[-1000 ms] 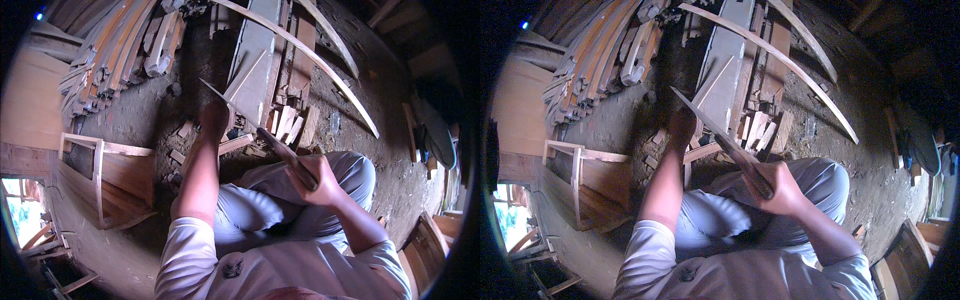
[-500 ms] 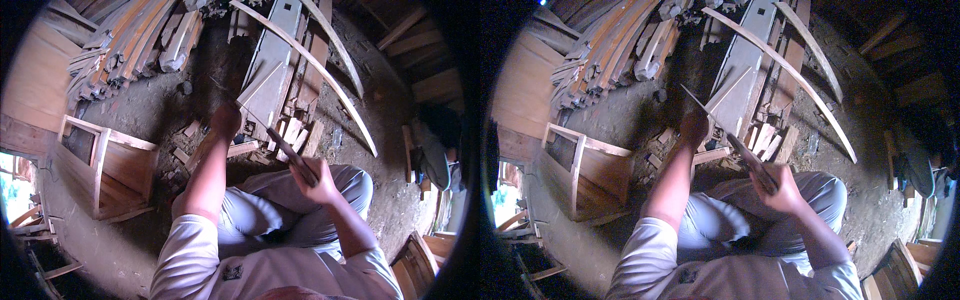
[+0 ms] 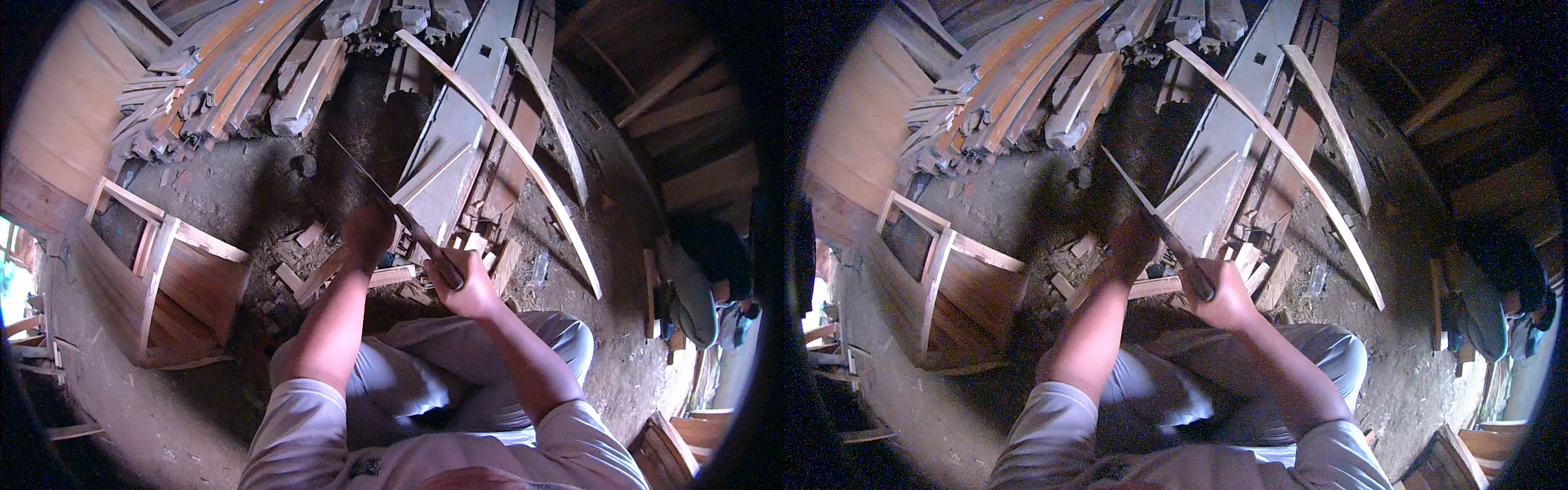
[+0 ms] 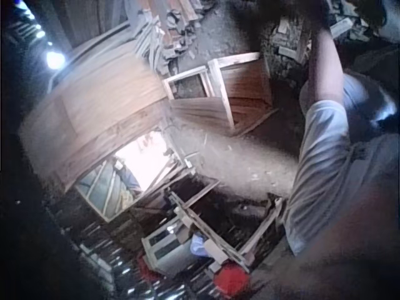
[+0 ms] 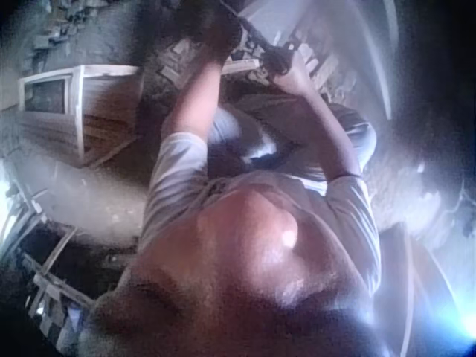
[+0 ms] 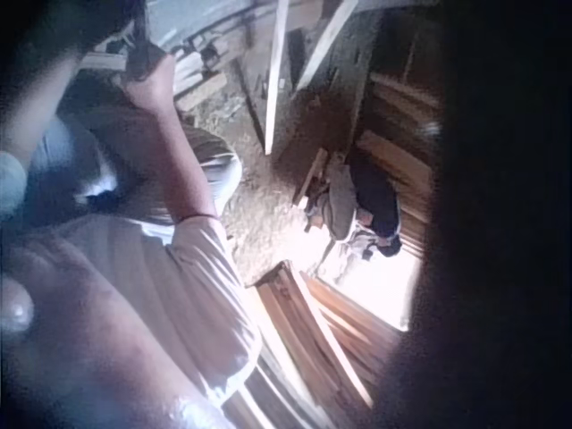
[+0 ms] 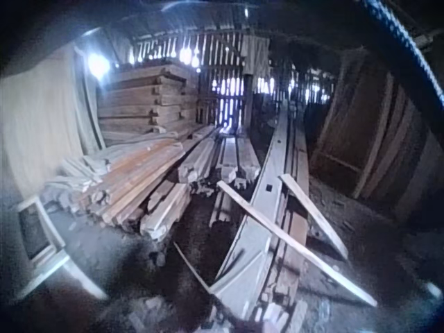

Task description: The person sits on the floor and uses a hand saw to cut small wooden planks into shorter pieces. They repeatedly pick up a plank, position it, saw through it, and set the cut pieces aside.

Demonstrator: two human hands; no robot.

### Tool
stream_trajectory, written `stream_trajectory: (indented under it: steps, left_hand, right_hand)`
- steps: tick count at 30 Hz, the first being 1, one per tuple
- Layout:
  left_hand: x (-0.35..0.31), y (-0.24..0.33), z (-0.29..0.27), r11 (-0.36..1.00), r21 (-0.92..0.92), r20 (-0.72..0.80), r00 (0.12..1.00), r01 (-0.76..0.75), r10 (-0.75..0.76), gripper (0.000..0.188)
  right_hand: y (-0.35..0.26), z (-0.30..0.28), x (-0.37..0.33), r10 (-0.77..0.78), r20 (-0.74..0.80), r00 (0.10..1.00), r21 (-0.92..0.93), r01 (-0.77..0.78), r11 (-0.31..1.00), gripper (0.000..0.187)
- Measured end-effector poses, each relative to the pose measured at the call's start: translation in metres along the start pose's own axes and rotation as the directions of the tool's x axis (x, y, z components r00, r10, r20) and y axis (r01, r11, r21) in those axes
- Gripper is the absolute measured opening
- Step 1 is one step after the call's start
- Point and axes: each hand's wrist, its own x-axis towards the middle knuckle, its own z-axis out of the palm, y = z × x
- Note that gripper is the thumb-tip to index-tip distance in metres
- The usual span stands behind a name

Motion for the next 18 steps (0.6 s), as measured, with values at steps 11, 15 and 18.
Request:
stream_trajectory:
  steps: [11,15,18]
  left_hand:
    - [0.002,-0.002,0.004,0.997,0.006,0.067,0.995,0.075,-0.076,0.042]
    - [0.002,-0.015,0.000,0.991,-0.006,0.073,0.988,0.135,-0.135,0.039]
    - [0.003,0.009,-0.024,0.984,0.002,0.098,0.979,0.180,-0.179,0.034]
  right_hand:
    - [-0.033,-0.063,-0.117,0.167,0.028,0.986,-0.167,-0.160,0.973,0.020]
    - [-0.032,-0.056,-0.095,0.043,0.048,0.998,-0.147,-0.036,0.988,0.019]
    - [-0.024,-0.041,-0.056,0.187,0.045,0.981,-0.133,-0.179,0.975,0.017]
